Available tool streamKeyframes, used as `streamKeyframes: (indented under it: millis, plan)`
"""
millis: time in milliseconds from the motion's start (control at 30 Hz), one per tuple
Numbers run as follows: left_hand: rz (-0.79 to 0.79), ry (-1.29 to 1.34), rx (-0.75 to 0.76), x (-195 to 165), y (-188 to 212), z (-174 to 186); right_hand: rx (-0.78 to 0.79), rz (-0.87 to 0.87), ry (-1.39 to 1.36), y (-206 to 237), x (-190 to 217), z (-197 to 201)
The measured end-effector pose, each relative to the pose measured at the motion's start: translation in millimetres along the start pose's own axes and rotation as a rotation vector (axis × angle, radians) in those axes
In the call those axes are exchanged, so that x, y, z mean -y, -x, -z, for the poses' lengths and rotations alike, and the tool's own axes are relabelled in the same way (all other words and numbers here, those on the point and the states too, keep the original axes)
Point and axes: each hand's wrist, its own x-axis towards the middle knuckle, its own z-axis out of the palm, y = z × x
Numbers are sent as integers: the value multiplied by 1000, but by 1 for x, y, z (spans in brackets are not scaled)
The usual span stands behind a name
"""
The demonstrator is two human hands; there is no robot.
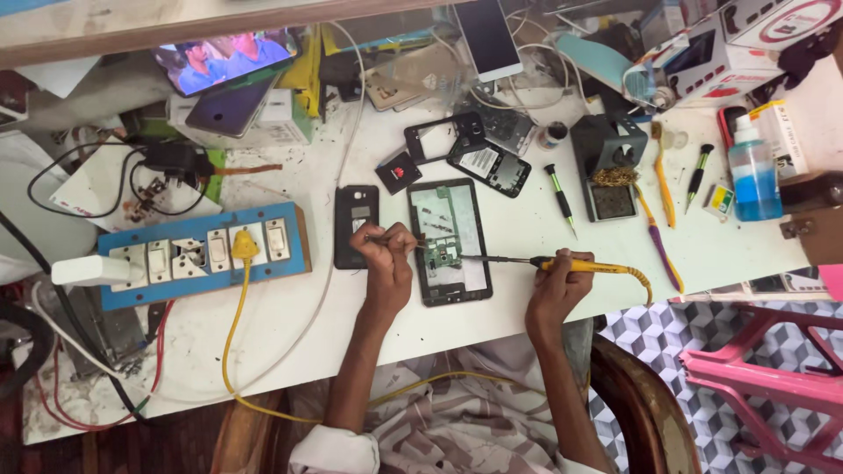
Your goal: The person uses a soldering iron and solder wire to reflow or attach components on a smartphone motherboard. They hold the board steady with one hand while applying heat and solder with the other, working on several small points on the green circuit board.
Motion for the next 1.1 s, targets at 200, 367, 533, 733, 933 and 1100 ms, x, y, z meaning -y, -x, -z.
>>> streamKeyframes:
  millis: [200, 367, 533, 733, 933, 1100]
  plan:
    - [-71, -108, -12, -2, -4, -2, 11, -2, 80, 3, 11, -6]
    - [-34, -62, -18, -7, -6, -3, 24, 0, 59, 2, 11, -4]
    - [-32, -88, -10, -13, -6, -3, -21, -6, 17, 0, 6, -2]
    - [-49, -106, -5, -12, -7, -4, 36, 53, 55, 1, 8, -2]
    - [-30, -67, -16, -10, -5, -5, 43, 29, 30, -1, 7, -2]
    - [-7, -35, -15, -10, -5, -3, 12, 18, -3, -4, -1, 0]
